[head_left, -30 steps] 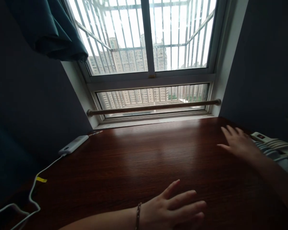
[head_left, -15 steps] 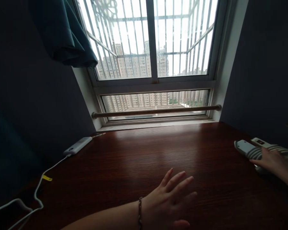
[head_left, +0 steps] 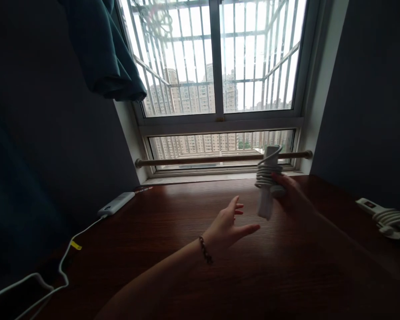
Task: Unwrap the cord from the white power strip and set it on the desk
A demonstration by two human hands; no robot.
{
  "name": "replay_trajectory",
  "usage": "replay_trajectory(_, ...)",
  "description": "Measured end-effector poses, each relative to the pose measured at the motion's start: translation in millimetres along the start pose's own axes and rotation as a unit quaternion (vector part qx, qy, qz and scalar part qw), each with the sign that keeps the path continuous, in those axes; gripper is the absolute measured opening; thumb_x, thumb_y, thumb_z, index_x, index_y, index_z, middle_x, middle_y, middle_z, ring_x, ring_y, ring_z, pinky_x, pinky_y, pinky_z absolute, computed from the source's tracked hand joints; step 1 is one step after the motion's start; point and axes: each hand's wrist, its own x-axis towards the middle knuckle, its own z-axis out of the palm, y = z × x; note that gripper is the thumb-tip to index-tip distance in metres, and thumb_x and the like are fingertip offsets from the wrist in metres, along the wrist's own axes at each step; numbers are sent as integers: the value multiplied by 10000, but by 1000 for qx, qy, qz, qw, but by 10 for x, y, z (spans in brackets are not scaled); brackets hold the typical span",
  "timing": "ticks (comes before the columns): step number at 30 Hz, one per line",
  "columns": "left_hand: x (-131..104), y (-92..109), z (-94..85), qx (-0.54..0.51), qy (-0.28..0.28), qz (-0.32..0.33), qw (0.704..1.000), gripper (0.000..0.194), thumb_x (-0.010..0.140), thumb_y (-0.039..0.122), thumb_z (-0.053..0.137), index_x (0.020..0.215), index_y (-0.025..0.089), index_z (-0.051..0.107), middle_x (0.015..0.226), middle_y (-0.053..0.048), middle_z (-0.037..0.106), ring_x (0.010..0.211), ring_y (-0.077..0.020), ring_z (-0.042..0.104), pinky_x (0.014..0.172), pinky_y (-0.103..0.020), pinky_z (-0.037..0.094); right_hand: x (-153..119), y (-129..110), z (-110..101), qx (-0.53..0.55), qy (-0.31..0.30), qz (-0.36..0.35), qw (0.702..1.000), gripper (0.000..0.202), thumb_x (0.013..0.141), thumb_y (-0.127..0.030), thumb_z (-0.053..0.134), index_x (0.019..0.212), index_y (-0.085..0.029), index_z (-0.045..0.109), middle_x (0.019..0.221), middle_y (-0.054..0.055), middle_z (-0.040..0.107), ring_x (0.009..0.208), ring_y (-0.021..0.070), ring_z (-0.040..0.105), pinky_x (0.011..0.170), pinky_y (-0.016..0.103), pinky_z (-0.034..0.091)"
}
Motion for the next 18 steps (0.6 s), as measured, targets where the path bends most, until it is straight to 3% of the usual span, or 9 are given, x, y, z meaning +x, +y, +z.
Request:
replay_trajectory(3, 142, -107, -42, -102, 50, -11, 993, 889, 658, 436, 756, 1358, 138, 297, 1181, -144, 539, 978, -238, 562, 785, -328, 477, 6, 370, 600, 114, 9, 18, 993, 447, 643, -353, 826, 935, -125, 577, 825, 46, 613, 674, 132, 566, 529, 175, 482)
replay_trajectory(6, 198, -282, -109, -173, 111, -24, 978, 675, 618, 306, 783, 1171, 82, 468, 1008, -108, 591, 833, -191, 562, 718, -288, 455, -34, 731, 836, 143, 10, 51, 988, 486, 637, -335, 841, 953, -131, 534, 804, 38, 606, 656, 127, 562, 533, 182, 475)
replay_trajectory(11, 254, -477, -182, -257, 134, -46, 956, 444, 562, 94, 702, 968, 64, 526, 916, -84, 602, 753, -152, 540, 677, -259, 437, -53, 1128, 755, 37, -84, 17, 996, 486, 809, -501, 660, 1087, -151, 469, 970, 75, 585, 901, 217, 571, 780, 317, 486)
replay_trajectory(14, 271, -523, -181, -246, 166, -66, 953, 382, 550, 104, 689, 887, 85, 510, 825, -57, 583, 681, -137, 518, 601, -247, 416, -81, 1230, 592, -127, -75, -52, 988, 505, 897, -577, 464, 1166, -153, 416, 1136, 122, 465, 1058, 259, 482, 894, 393, 423)
replay_trajectory(16, 275, -553, -180, -241, 197, -72, 948, 404, 564, 145, 705, 903, 100, 490, 841, -54, 573, 700, -141, 522, 613, -250, 419, -133, 1248, 510, -240, -45, -149, 958, 453, 920, -539, 439, 1182, -175, 379, 1181, 126, 379, 1085, 261, 435, 905, 413, 400)
replay_trajectory(18, 273, -589, -178, -234, 229, -73, 942, 439, 594, 194, 713, 938, 117, 451, 866, -53, 566, 725, -147, 528, 640, -261, 430, -192, 1243, 470, -315, -73, -250, 913, 371, 916, -465, 493, 1129, -186, 371, 1121, 110, 376, 1013, 248, 445, 862, 406, 406)
